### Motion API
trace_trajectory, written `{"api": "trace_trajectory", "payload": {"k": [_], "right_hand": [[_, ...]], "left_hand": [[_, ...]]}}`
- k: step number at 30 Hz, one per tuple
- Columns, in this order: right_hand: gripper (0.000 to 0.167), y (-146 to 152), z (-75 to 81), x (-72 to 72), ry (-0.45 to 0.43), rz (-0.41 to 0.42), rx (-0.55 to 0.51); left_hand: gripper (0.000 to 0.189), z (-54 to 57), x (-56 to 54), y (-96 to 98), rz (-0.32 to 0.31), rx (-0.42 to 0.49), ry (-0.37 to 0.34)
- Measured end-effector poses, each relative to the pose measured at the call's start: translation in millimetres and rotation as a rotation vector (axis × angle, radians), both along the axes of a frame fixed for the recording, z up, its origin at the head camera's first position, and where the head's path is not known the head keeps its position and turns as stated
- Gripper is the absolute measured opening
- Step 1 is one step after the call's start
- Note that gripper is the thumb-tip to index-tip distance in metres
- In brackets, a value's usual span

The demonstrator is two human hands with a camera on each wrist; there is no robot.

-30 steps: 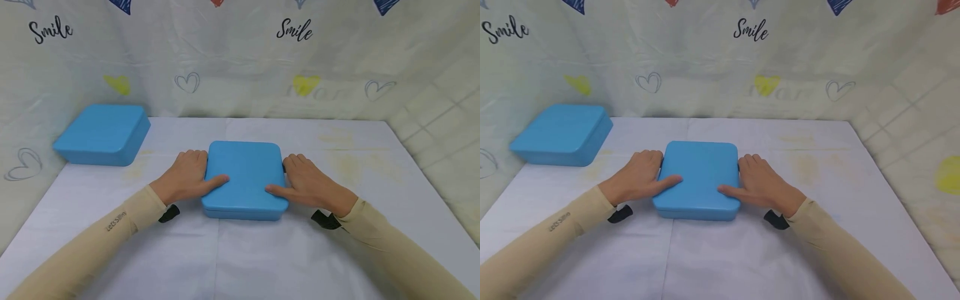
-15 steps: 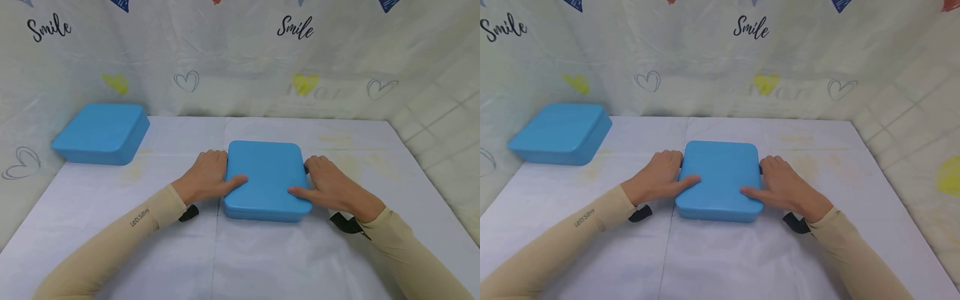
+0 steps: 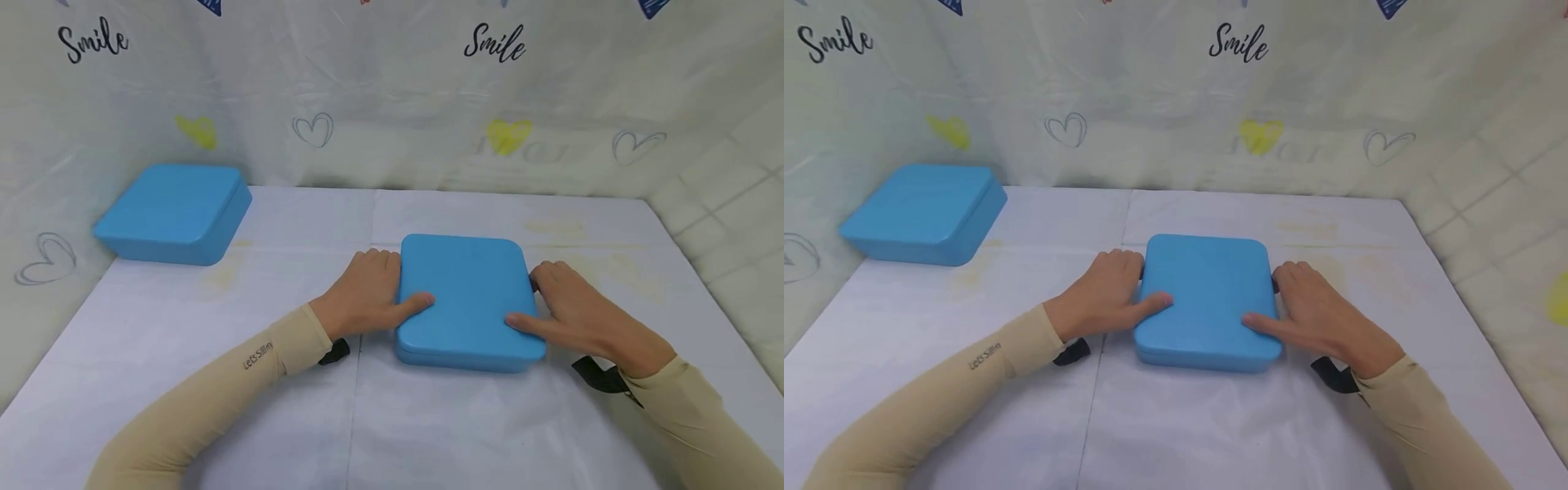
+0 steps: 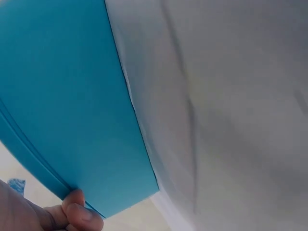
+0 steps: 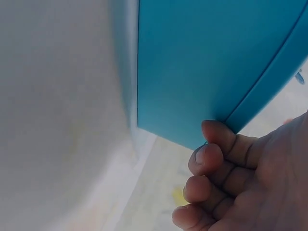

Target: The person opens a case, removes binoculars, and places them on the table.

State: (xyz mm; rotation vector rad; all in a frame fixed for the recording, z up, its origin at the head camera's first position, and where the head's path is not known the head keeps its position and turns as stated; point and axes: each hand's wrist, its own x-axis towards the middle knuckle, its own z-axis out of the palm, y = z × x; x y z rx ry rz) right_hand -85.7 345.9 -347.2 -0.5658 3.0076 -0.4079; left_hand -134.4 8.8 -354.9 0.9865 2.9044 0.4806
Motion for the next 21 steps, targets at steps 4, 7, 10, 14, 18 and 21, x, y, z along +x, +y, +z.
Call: {"api": "trace_trajectory", "payload": {"k": [4, 7, 10, 14, 18, 21], "right_hand": [[0.055, 7.6, -0.7, 1.7, 0.029, 0.015, 0.036], [0.055, 13.3, -0.6, 3.9, 0.05, 0.024, 0.053], [0.056, 18.0, -0.6, 6.2, 0.064, 0.029, 0.056], [0.057, 22.5, -0.6, 8.2, 0.063, 0.033, 0.051], [0.055, 27.2, 0.7, 10.3, 0.052, 0.022, 0.057], [0.055, 31.3, 3.3, 11.4, 0.021, 0.0, 0.068]], "left_hand": [[0.064, 0.8, 3.0, 7.2, -0.018, -0.012, 0.035], [0.064, 1.1, 4.9, 12.7, -0.026, -0.029, 0.058], [0.064, 2.3, 7.0, 17.2, -0.03, -0.046, 0.073], [0.064, 3.2, 9.6, 21.8, -0.023, -0.065, 0.078], [0.066, 2.3, 11.8, 26.4, -0.029, -0.065, 0.074], [0.066, 1.9, 13.6, 29.8, -0.036, -0.06, 0.078]]}}
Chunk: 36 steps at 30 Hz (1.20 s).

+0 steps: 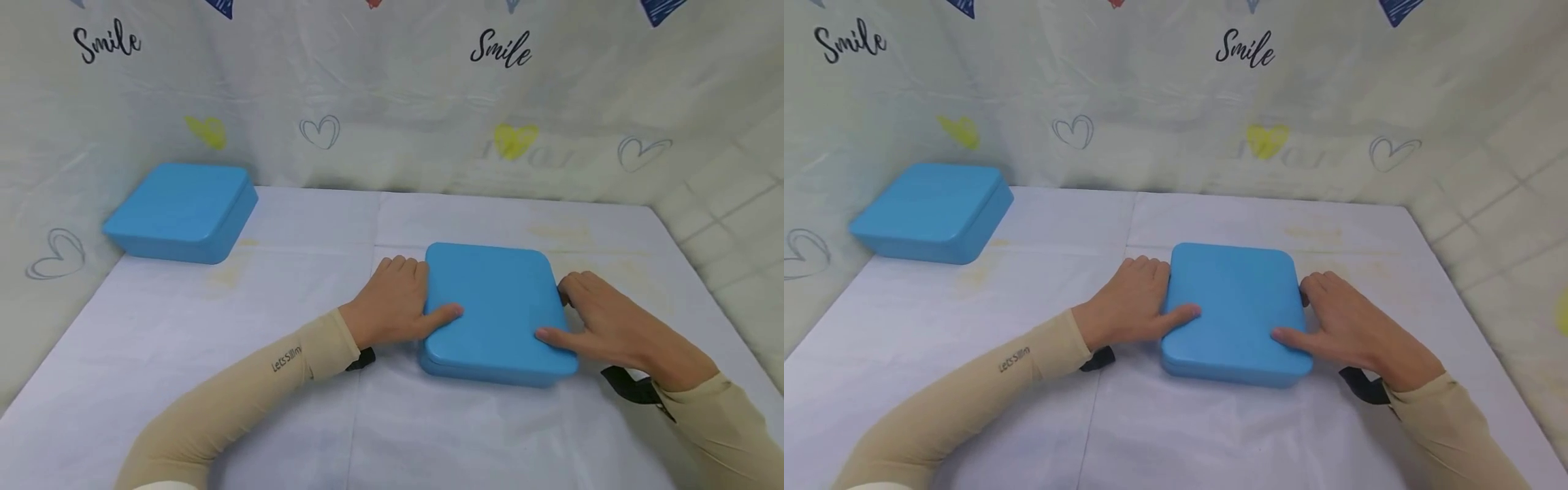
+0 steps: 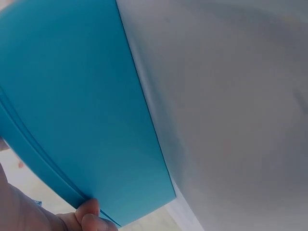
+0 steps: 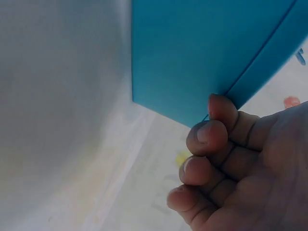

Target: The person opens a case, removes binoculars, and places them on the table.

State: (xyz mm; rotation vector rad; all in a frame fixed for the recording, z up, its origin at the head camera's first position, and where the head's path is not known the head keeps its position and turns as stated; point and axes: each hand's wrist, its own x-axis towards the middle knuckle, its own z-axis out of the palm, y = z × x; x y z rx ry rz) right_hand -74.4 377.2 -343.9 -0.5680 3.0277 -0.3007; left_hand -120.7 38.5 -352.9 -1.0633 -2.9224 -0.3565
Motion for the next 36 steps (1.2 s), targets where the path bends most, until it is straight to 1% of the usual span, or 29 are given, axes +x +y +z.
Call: {"api": "trace_trajectory", "payload": {"k": [7, 12, 17, 21, 23, 25, 28, 30, 33, 36], "right_hand": [[0.061, 9.9, 9.2, 1.9, -0.099, -0.044, 0.042], [0.058, 11.5, 13.5, 1.4, -0.109, -0.043, 0.045], [0.056, 11.3, 15.8, 1.0, -0.119, -0.042, 0.036], [0.054, 12.0, 16.4, 0.8, -0.122, -0.037, 0.023], [0.052, 12.8, 16.9, 1.0, -0.114, -0.031, 0.018], [0.048, 13.6, 16.9, 1.2, -0.11, -0.03, 0.001], [0.039, 15.3, 16.7, 1.1, -0.122, -0.025, -0.039], [0.035, 16.5, 15.7, 1.0, -0.147, -0.038, -0.074], [0.029, 18.9, 13.6, 0.6, -0.186, -0.046, -0.143], [0.027, 20.8, 10.5, -0.1, -0.211, -0.083, -0.202]], "left_hand": [[0.068, -0.6, 2.9, 9.2, -0.016, 0.009, 0.003], [0.068, -1.4, 4.3, 11.8, -0.006, 0.006, 0.017], [0.067, -2.6, 6.6, 12.8, 0.006, 0.027, 0.021], [0.066, -1.7, 7.1, 13.0, 0.0, 0.029, 0.022], [0.066, -0.6, 6.2, 12.5, -0.004, 0.031, 0.007], [0.066, 0.4, 4.6, 11.5, -0.009, 0.03, -0.023], [0.063, 1.7, 0.6, 9.4, -0.02, 0.055, -0.094], [0.061, 1.8, -2.9, 7.6, -0.034, 0.075, -0.144], [0.054, 0.9, -8.7, 4.3, -0.044, 0.141, -0.257], [0.05, -0.2, -13.7, 0.7, -0.012, 0.23, -0.408]]}}
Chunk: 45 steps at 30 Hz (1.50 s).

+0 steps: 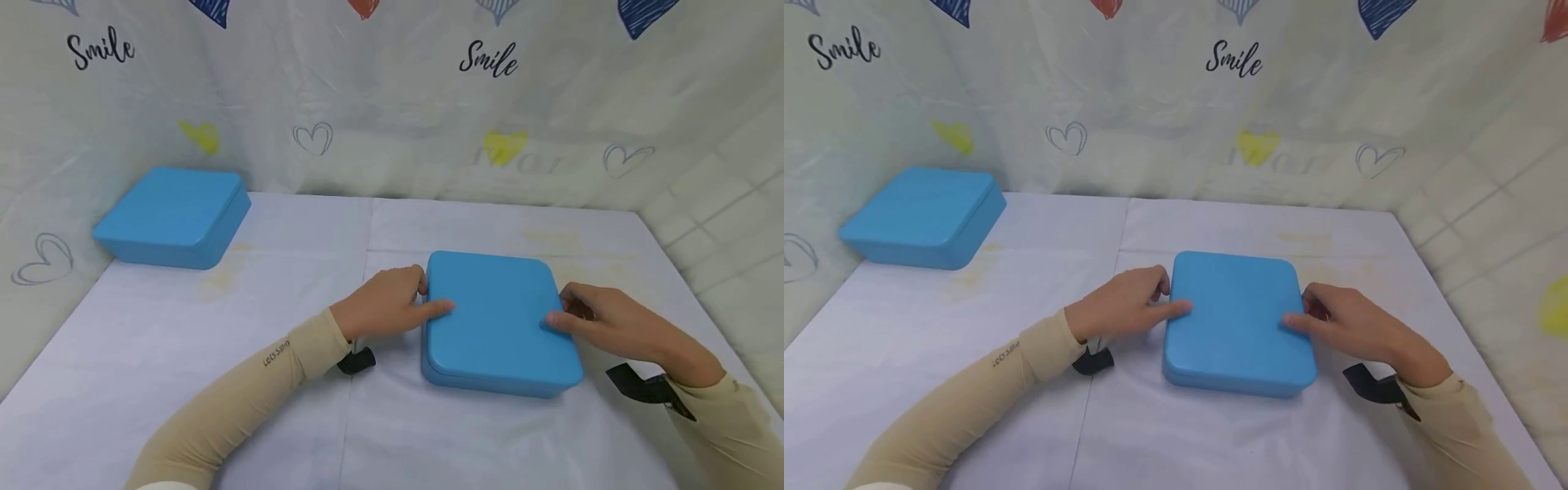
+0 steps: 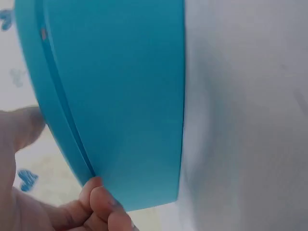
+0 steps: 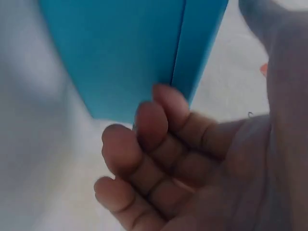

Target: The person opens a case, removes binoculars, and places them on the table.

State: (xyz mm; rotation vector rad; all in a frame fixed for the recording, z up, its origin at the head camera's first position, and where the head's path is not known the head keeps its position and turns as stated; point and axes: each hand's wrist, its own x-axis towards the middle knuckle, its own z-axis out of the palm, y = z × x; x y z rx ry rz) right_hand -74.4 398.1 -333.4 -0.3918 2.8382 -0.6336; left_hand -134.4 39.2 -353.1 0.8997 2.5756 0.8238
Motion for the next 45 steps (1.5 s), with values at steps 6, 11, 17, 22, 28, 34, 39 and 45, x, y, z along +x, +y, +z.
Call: {"api": "trace_trajectory", "payload": {"k": [6, 11, 17, 22, 28, 34, 39, 45], "right_hand": [[0.035, 1.6, -3.6, -2.1, -0.085, -0.136, -0.087], [0.042, 3.2, -6.1, -3.6, -0.213, -0.21, -0.243], [0.049, 5.6, -6.0, -7.4, -0.277, -0.261, -0.305], [0.052, 7.1, -5.7, -8.7, -0.3, -0.283, -0.357], [0.056, 7.7, -4.0, -9.1, -0.296, -0.295, -0.398], [0.062, 7.7, 2.1, -7.1, -0.292, -0.322, -0.386], [0.064, 5.6, 3.2, -5.8, -0.271, -0.328, -0.376], [0.065, 5.7, 4.5, -3.6, -0.258, -0.334, -0.36]], "left_hand": [[0.053, -0.5, -9.3, -3.6, 0.109, 0.147, -0.236], [0.054, -0.5, -13.1, -2.1, 0.204, 0.241, -0.416], [0.052, 0.5, -16.9, -1.1, 0.253, 0.416, -0.613], [0.05, 2.3, -17.0, -2.6, 0.259, 0.498, -0.716], [0.05, 1.7, -18.6, -5.4, 0.262, 0.565, -0.798], [0.047, 2.9, -18.7, -7.4, 0.263, 0.582, -0.816], [0.043, 5.5, -17.1, -7.7, 0.266, 0.591, -0.82], [0.043, 8.1, -14.7, -7.3, 0.25, 0.608, -0.826]]}}
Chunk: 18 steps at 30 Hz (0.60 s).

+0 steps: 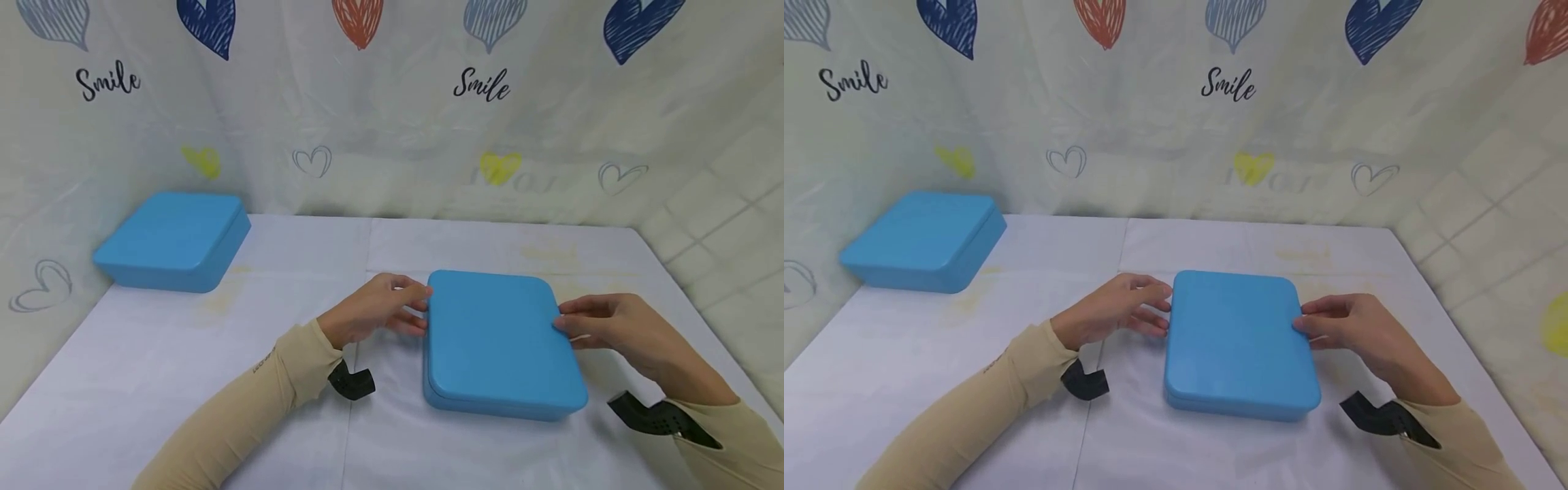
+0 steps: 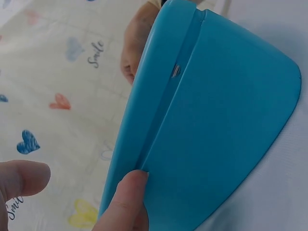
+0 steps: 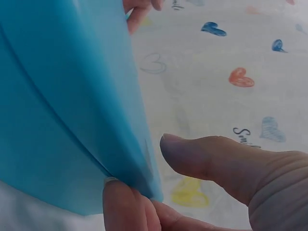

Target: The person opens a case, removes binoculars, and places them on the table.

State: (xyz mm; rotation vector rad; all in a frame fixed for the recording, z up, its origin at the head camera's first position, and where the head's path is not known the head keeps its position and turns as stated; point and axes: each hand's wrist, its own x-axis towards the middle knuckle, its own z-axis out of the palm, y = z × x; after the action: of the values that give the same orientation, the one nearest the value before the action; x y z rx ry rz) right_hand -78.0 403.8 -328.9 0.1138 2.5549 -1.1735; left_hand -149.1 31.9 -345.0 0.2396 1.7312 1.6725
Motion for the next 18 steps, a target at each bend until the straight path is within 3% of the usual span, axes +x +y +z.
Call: {"api": "trace_trajectory", "payload": {"k": [18], "right_hand": [[0.068, 3.0, -2.8, 0.5, -0.01, -0.012, -0.023]], "left_hand": [[0.042, 1.7, 5.2, 3.2, 0.016, 0.041, -0.082]]}}
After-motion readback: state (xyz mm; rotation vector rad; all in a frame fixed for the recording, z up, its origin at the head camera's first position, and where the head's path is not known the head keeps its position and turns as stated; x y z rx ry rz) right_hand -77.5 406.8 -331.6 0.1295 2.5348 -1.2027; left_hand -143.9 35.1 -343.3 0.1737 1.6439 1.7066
